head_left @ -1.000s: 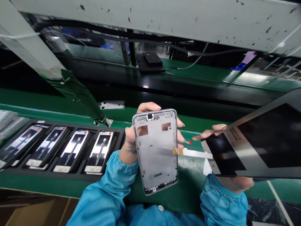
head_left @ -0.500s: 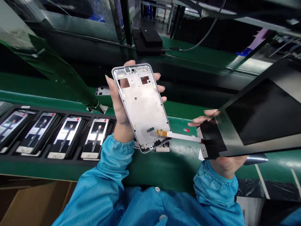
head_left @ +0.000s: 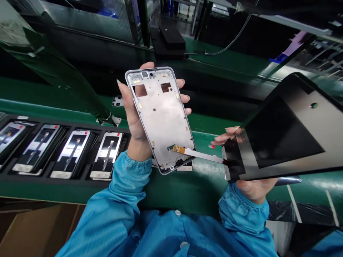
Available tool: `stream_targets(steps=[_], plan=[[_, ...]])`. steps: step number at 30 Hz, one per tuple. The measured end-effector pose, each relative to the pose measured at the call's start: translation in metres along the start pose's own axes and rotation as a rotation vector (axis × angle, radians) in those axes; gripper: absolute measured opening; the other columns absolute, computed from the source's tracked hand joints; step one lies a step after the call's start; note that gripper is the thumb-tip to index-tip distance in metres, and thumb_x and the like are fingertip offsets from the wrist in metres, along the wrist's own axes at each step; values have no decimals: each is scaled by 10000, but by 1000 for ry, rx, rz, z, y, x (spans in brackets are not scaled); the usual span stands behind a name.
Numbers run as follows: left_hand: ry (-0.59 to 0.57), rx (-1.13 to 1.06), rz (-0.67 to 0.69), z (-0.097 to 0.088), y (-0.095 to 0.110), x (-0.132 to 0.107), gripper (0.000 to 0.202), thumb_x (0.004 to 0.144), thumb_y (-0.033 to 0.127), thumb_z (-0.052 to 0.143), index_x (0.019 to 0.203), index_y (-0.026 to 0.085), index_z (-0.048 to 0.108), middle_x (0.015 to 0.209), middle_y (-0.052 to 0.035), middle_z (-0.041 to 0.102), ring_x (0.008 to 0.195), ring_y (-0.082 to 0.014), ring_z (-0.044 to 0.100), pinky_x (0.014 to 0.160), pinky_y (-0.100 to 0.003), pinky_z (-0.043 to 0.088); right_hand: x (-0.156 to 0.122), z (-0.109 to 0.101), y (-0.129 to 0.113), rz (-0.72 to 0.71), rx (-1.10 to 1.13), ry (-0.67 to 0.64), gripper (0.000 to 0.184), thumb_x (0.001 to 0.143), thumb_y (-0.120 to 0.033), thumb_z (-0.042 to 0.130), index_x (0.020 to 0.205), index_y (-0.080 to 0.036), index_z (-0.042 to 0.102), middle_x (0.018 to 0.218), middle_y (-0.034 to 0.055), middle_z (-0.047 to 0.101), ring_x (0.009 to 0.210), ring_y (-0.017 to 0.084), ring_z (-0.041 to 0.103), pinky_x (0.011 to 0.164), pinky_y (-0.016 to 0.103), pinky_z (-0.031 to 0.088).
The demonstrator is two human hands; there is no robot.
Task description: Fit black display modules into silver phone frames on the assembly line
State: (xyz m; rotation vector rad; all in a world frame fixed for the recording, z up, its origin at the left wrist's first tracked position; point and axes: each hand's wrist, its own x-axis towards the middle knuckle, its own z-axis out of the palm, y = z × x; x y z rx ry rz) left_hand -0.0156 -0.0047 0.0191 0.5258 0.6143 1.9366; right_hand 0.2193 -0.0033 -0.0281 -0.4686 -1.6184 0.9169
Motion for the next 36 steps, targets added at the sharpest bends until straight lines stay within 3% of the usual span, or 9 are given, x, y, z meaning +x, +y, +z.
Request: stream_targets(steps=[5, 9, 12, 15, 19, 24, 28, 32, 36], plan=[[-49, -78, -75, -10, 1, 12, 877, 898, 931, 570, 1641, 468, 523, 1159, -78, 789, 1026, -386, 793, 765, -483, 675, -2, 3, -1, 15, 38, 7, 674, 849, -615, 918, 1425, -300, 766, 1385, 148, 689, 1083, 394, 778, 867, 696, 728], [-88, -51, -95, -15, 3, 18, 865, 910, 937, 494, 1634, 464, 517, 1095, -62, 788, 862, -329, 779, 669, -429, 654, -1, 8, -3, 87, 76, 76, 636, 849, -734, 865, 1346, -348, 770, 1346, 144, 695, 1043, 400, 763, 817, 683, 721], [-115, -58, -74, -14, 3, 16, 788, 966, 868, 518, 1627, 440, 536, 1129, -66, 791, 905, -317, 786, 714, -429, 675, 1, 8, -7, 185, 100, 99, 731, 837, -883, 775, 1348, -360, 749, 1350, 145, 683, 1024, 386, 752, 812, 646, 725], [-93, -53, -99, -16, 2, 16, 834, 941, 910, 525, 1616, 421, 565, 1147, -83, 792, 969, -353, 792, 751, -475, 689, 5, 4, -10, 195, 127, 114, 808, 811, -949, 736, 1369, -364, 748, 1351, 141, 686, 1009, 386, 754, 791, 620, 730], [-32, -55, -145, -22, 2, 23, 888, 886, 972, 551, 1590, 435, 608, 1146, -95, 799, 1052, -400, 795, 759, -483, 690, 11, -1, -11, 169, 171, 123, 768, 819, -907, 769, 1361, -363, 771, 1376, 125, 699, 1047, 399, 766, 786, 622, 732], [-80, -23, -166, -28, 3, 32, 1018, 851, 1046, 488, 1671, 444, 523, 1160, -100, 799, 1040, -423, 786, 778, -560, 694, 13, 2, -10, 153, 242, 138, 759, 831, -854, 818, 1347, -298, 802, 1325, 141, 726, 958, 369, 779, 741, 608, 747], [-72, -62, -154, -30, 5, 34, 1074, 811, 1080, 482, 1666, 432, 523, 1187, -119, 805, 1049, -453, 765, 828, -628, 680, 12, 5, -9, 183, 213, 105, 708, 903, -848, 747, 1395, -339, 742, 1363, 145, 724, 1005, 369, 790, 764, 610, 752], [-123, -83, -184, -35, 8, 37, 1104, 797, 1082, 434, 1674, 418, 513, 1135, -125, 802, 1020, -449, 755, 859, -685, 654, 11, 2, -9, 198, 290, 45, 697, 932, -776, 776, 1404, -266, 728, 1327, 148, 730, 1039, 342, 801, 818, 576, 761], [-155, -98, -186, -40, 7, 44, 1024, 711, 1085, 554, 1511, 453, 649, 1077, -97, 805, 998, -428, 741, 815, -623, 659, 13, -4, -4, 222, 319, -37, 742, 982, -839, 632, 1467, -280, 678, 1377, 165, 731, 1051, 365, 807, 809, 627, 757]])
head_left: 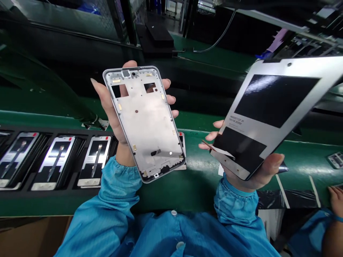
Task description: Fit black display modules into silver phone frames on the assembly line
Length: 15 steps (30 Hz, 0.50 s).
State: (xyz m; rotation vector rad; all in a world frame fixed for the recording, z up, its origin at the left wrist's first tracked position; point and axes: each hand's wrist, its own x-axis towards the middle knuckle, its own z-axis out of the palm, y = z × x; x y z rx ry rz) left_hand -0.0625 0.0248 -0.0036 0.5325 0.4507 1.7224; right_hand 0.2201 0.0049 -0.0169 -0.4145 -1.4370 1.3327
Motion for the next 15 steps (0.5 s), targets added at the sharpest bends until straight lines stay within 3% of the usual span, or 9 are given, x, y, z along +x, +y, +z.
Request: stream_targets(steps=[3, 6, 9, 11, 13, 15], plan=[[-70, -36, 9, -3, 2, -1, 1005, 677, 1090, 571, 1422, 432, 719, 1066, -98, 810, 1112, -459, 733, 786, -574, 666, 6, -2, 5, -1, -19, -41, 686, 1023, -832, 501, 1459, -333, 679, 1384, 148, 754, 1016, 372, 825, 727, 618, 755], [-159, -89, -46, -4, 7, -9, 926, 824, 1025, 395, 1430, 418, 745, 1164, -94, 819, 1447, -560, 604, 823, -597, 654, 11, 2, 7, 6, 3, -5, 542, 1022, -741, 568, 1348, -348, 751, 1297, 129, 799, 941, 350, 841, 601, 517, 740], [-205, -49, -73, -3, 12, -19, 883, 891, 971, 276, 1413, 444, 756, 1212, -61, 826, 1599, -550, 496, 874, -638, 651, 9, 11, 1, 46, 100, 24, 477, 1029, -708, 613, 1266, -337, 797, 1268, 108, 810, 937, 325, 840, 645, 503, 759], [-216, 45, -6, 0, 12, -23, 724, 935, 935, 369, 1332, 485, 774, 1230, -25, 835, 1520, -481, 619, 857, -580, 677, 6, 17, -4, 95, 169, 21, 466, 1067, -691, 597, 1295, -340, 801, 1300, 101, 804, 994, 315, 832, 730, 513, 775], [-226, 168, 58, 6, 9, -24, 518, 976, 868, 530, 1237, 502, 786, 1229, 12, 843, 1313, -398, 774, 788, -493, 695, 5, 21, -7, 124, 212, 21, 465, 1105, -670, 561, 1327, -341, 804, 1302, 102, 804, 1021, 305, 828, 756, 488, 774], [-209, 227, 120, 13, 4, -23, 442, 973, 836, 648, 1181, 474, 794, 1185, 20, 854, 1069, -335, 847, 700, -427, 698, 5, 22, -7, 140, 226, 7, 485, 1113, -678, 537, 1324, -336, 810, 1282, 108, 810, 1003, 302, 832, 733, 468, 768]])
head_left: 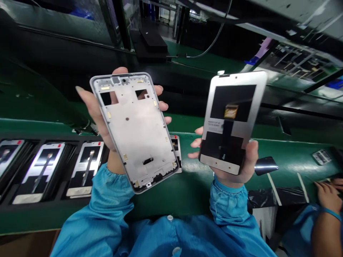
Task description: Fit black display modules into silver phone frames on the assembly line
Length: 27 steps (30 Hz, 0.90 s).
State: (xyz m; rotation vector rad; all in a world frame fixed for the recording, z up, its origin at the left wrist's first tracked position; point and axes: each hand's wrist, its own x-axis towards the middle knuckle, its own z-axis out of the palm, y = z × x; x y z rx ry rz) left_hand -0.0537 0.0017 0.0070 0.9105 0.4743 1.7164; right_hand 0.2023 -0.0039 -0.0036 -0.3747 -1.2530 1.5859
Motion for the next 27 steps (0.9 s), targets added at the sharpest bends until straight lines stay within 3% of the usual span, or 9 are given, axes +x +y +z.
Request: stream_targets(steps=[4, 7, 11, 15, 17, 21, 27], plan=[[142, -80, 210, 14, -12, 9, 724, 872, 1010, 606, 1086, 345, 796, 988, -31, 869, 700, -266, 815, 457, -325, 633, 6, -8, 4, 72, -60, -64, 612, 1043, -801, 535, 1312, -307, 778, 1325, 145, 789, 1025, 351, 829, 704, 535, 763], [172, -107, 257, 17, -16, 12, 857, 771, 1096, 567, 1037, 313, 791, 935, -59, 866, 622, -272, 793, 376, -321, 588, 9, -14, 6, 80, -60, -121, 651, 1040, -818, 501, 1280, -274, 765, 1332, 167, 772, 1054, 356, 821, 693, 527, 760], [187, -89, 267, 19, -16, 7, 846, 848, 1055, 525, 1103, 294, 795, 987, -70, 871, 691, -274, 823, 472, -350, 664, 9, -15, 6, 12, 1, -189, 649, 1108, -747, 426, 1372, -242, 737, 1334, 184, 761, 1025, 317, 823, 709, 496, 762], [179, -76, 328, 24, -18, 1, 783, 941, 974, 531, 1148, 264, 788, 998, -83, 876, 727, -267, 836, 547, -380, 710, 5, -15, 10, -21, -140, -146, 747, 1103, -806, 351, 1407, -219, 699, 1346, 212, 754, 1024, 327, 825, 740, 513, 761], [164, -63, 341, 23, -20, 1, 719, 979, 920, 561, 1180, 263, 773, 1016, -88, 876, 754, -275, 844, 568, -395, 720, 2, -17, 14, -82, -228, -95, 712, 1096, -797, 436, 1426, -225, 702, 1353, 201, 756, 1061, 333, 825, 804, 533, 762], [114, 45, 391, 17, -27, 1, 594, 991, 818, 682, 1261, 291, 714, 1112, -100, 866, 828, -295, 852, 647, -423, 729, -3, -28, 18, -313, -458, -75, 604, 1028, -608, 777, 1531, -284, 697, 1477, 163, 702, 1259, 365, 786, 1043, 614, 714], [151, 180, 438, 10, -32, -1, 650, 954, 873, 674, 1322, 337, 660, 1182, -101, 824, 911, -331, 843, 730, -487, 714, 0, -43, 7, -463, -850, -233, 686, 1011, -492, 841, 1653, -358, 642, 1507, 164, 664, 1328, 405, 734, 1069, 659, 684]])
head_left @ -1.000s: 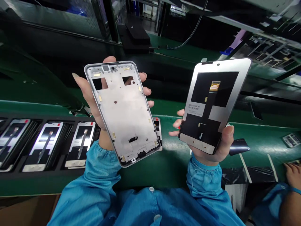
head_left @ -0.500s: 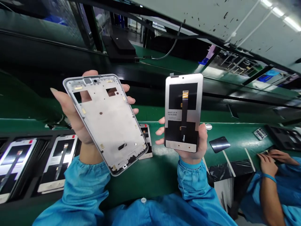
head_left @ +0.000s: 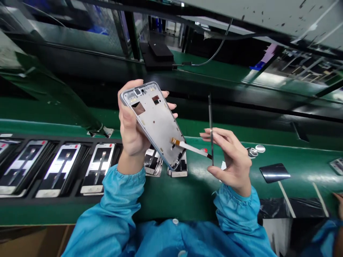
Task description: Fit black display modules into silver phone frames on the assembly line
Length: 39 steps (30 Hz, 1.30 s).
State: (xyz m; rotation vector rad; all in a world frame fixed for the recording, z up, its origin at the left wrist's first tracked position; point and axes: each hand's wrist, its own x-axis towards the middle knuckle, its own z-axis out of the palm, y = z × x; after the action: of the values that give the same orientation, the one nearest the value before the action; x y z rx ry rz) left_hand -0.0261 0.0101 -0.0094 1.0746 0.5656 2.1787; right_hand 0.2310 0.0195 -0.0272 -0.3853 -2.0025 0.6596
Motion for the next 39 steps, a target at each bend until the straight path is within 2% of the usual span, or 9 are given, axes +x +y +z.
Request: stream_targets(steps=[5, 10, 15, 19, 27, 30, 33, 37, 39], plan=[[85, 43, -17, 1, 9, 2, 626, 918, 853, 743, 1325, 390, 634, 1203, -51, 803, 944, -298, 824, 788, -455, 715, 3, -6, -6, -1, -25, -64, 694, 1020, -478, 836, 1672, -387, 617, 1471, 155, 664, 1307, 385, 729, 1056, 641, 686], [1, 21, 49, -3, 9, 5, 534, 985, 791, 713, 1324, 383, 649, 1198, -40, 821, 934, -270, 828, 768, -415, 732, 6, -3, -8, 24, -25, -112, 705, 1030, -452, 830, 1691, -388, 593, 1463, 155, 668, 1291, 380, 744, 1064, 629, 687], [-86, 69, 111, -2, -1, 0, 500, 1008, 764, 713, 1350, 399, 707, 1200, -31, 844, 937, -240, 846, 828, -394, 735, 11, 20, -4, 10, -90, -72, 671, 1048, -512, 796, 1665, -307, 631, 1427, 163, 703, 1285, 357, 740, 1055, 561, 705], [-64, 111, 120, 3, -3, -3, 477, 994, 723, 763, 1273, 338, 728, 1142, -33, 850, 1021, -261, 843, 890, -400, 728, 12, 36, 1, 46, 26, -15, 721, 1067, -525, 766, 1723, -315, 553, 1456, 176, 665, 1282, 348, 729, 1052, 570, 697], [-46, 102, 53, -1, 16, 4, 463, 967, 730, 799, 1248, 373, 707, 1187, -18, 834, 940, -272, 835, 853, -484, 729, 11, 14, 0, 51, -20, -127, 673, 1050, -586, 770, 1642, -290, 651, 1371, 160, 730, 1206, 332, 739, 957, 509, 712], [-29, 130, 51, 0, 7, -2, 554, 928, 787, 803, 1246, 345, 703, 1162, -32, 832, 966, -282, 830, 832, -453, 716, 11, 25, 2, 65, -26, -85, 687, 1042, -604, 773, 1639, -286, 654, 1379, 169, 723, 1231, 342, 733, 1002, 539, 705], [-50, 136, 83, -2, -7, -8, 611, 853, 755, 901, 1242, 305, 763, 1137, -51, 796, 1053, -289, 819, 797, -377, 691, 11, 43, 4, 56, -15, 7, 721, 1050, -606, 763, 1672, -272, 616, 1404, 185, 696, 1225, 338, 739, 1006, 554, 718], [-180, 233, 134, -7, -14, -10, 605, 832, 727, 932, 1242, 295, 824, 1063, -66, 787, 791, -194, 766, 622, -285, 618, 10, 55, 4, 53, -49, 78, 778, 1010, -596, 825, 1681, -268, 609, 1383, 185, 690, 1217, 332, 741, 1016, 549, 732], [-226, 297, 135, -8, -12, -9, 597, 840, 745, 914, 1224, 296, 825, 1059, -70, 808, 781, -194, 776, 658, -303, 647, 9, 56, 5, 51, -63, 78, 793, 990, -615, 841, 1673, -278, 621, 1376, 179, 694, 1214, 337, 746, 1041, 568, 728]])
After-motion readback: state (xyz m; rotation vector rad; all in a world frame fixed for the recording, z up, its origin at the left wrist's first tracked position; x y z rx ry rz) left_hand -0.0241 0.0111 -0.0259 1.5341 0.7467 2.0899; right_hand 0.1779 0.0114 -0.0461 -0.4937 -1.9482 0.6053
